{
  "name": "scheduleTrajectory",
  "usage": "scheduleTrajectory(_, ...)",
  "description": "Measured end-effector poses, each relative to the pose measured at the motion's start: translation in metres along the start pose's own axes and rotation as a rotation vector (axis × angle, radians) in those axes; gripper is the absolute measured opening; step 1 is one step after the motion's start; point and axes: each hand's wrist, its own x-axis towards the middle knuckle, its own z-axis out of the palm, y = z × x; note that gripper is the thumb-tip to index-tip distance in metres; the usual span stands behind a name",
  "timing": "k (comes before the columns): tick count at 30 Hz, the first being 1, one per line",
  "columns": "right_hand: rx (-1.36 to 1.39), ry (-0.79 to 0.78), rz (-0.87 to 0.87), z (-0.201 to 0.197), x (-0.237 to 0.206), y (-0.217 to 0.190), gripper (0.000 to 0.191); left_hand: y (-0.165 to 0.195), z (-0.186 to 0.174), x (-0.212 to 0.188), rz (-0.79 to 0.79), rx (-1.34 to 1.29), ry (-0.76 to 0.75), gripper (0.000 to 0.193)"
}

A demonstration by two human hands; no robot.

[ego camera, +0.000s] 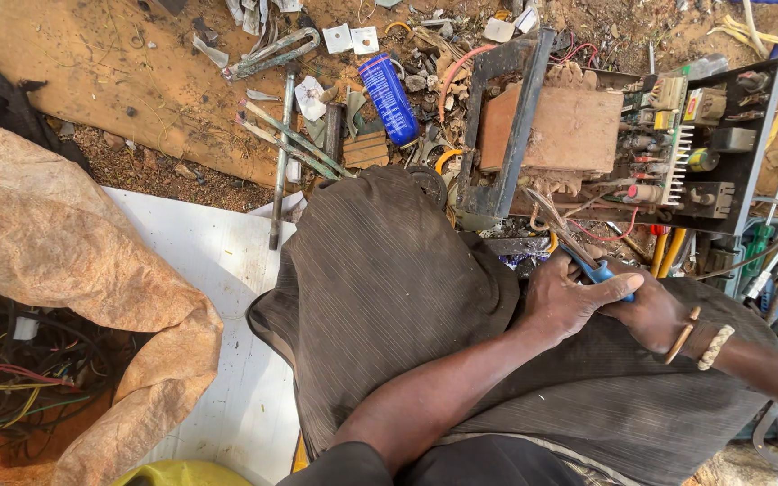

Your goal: The person sits on the ground and uses pliers to cut wires on a disassembled electronic device. They then use a hammer to strike a component and a screwdriver to adjust parts inside the casing.

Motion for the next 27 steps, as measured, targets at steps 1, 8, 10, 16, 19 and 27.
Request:
scheduleTrajectory(1, 0.16, 0.02, 0.15, 0.001, 0.002, -0.006, 0.042, -0.003, 0.001, 0.002, 0.011, -0.009, 0.016, 0.061)
scheduleTrajectory(8, 0.465, 0.154, 0.169, 0.013, 0.023, -0.033, 0.042, -0.019, -0.01, 0.01, 0.02, 0.093, 0.067, 0.065)
scheduleTrajectory(10, 0.442, 0.106, 0.283, 0.015, 0.024, -0.031, 0.032, -0.022, -0.01, 0.012, 0.014, 0.172, 0.109, 0.061)
scheduleTrajectory(16, 0.607, 0.042, 0.28, 0.009, 0.019, -0.031, 0.045, -0.033, 0.0, 0.016, 0.041, -0.053, -0.084, 0.053)
scheduleTrajectory(19, 0.534, 0.082, 0.337, 0.003, 0.019, -0.046, 0.037, -0.035, -0.003, 0.019, -0.009, -0.37, -0.103, 0.063)
scheduleTrajectory(27, -0.075, 0.315, 0.328, -0.017, 0.009, -0.1, 0.048, -0.021, -0.015, 0.027, -0.043, -0.629, -0.525, 0.056)
